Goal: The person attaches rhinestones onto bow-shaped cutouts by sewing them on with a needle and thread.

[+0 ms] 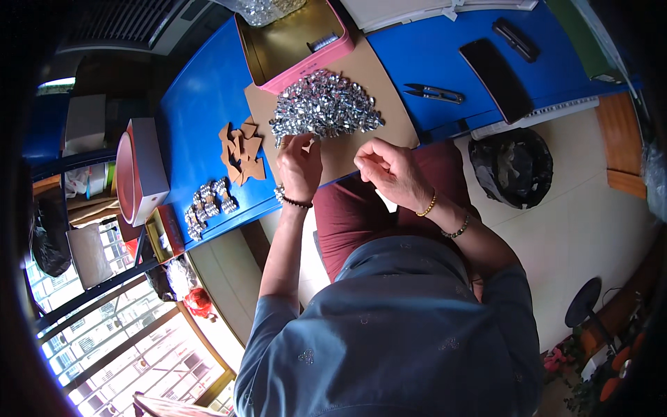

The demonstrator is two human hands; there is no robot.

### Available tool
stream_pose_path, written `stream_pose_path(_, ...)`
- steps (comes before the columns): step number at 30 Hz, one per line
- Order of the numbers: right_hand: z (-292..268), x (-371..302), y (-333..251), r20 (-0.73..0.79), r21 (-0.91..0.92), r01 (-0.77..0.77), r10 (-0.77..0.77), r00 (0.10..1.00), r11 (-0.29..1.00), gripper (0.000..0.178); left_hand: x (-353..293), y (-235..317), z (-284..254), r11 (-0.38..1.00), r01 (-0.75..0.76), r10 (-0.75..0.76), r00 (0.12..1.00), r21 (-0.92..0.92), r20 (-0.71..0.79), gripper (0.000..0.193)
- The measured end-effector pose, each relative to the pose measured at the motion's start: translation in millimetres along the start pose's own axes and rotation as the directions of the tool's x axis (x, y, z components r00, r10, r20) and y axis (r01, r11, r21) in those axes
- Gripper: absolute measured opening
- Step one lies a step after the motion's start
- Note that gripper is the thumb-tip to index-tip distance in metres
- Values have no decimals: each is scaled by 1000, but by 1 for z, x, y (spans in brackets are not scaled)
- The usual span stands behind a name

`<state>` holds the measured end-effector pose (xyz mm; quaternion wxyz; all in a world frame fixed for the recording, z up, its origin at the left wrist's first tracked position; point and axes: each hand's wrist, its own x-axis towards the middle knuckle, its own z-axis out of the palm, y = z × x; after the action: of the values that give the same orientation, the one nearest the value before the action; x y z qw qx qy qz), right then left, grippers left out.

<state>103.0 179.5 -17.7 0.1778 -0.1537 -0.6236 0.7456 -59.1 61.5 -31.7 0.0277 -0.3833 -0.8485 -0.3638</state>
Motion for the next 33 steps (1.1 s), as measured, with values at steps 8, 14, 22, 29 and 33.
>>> stream_pose_path(8,-8,1,12,79,-65,-46,51,996,997,8,2,-8,11,991,-25,23,1000,131,20,7)
stream_pose_path(14,-2,5,23,39,-217,13,-4,999,976,7,-22,4,11,993,-101,96,990,52,101,5)
stream_pose_path(22,6,10,19,3,-398,116,-125,992,910,4,-29,8,13,804,171,-138,985,-569,101,15)
stream_pose_path(29,8,10,11,18,-500,155,-169,986,852,7,-29,27,-1,-26,634,-349,719,-773,602,33)
stream_pose_path(33,8,9,12,34,-522,213,-229,973,826,10,-32,26,0,-170,651,-332,669,-740,665,33)
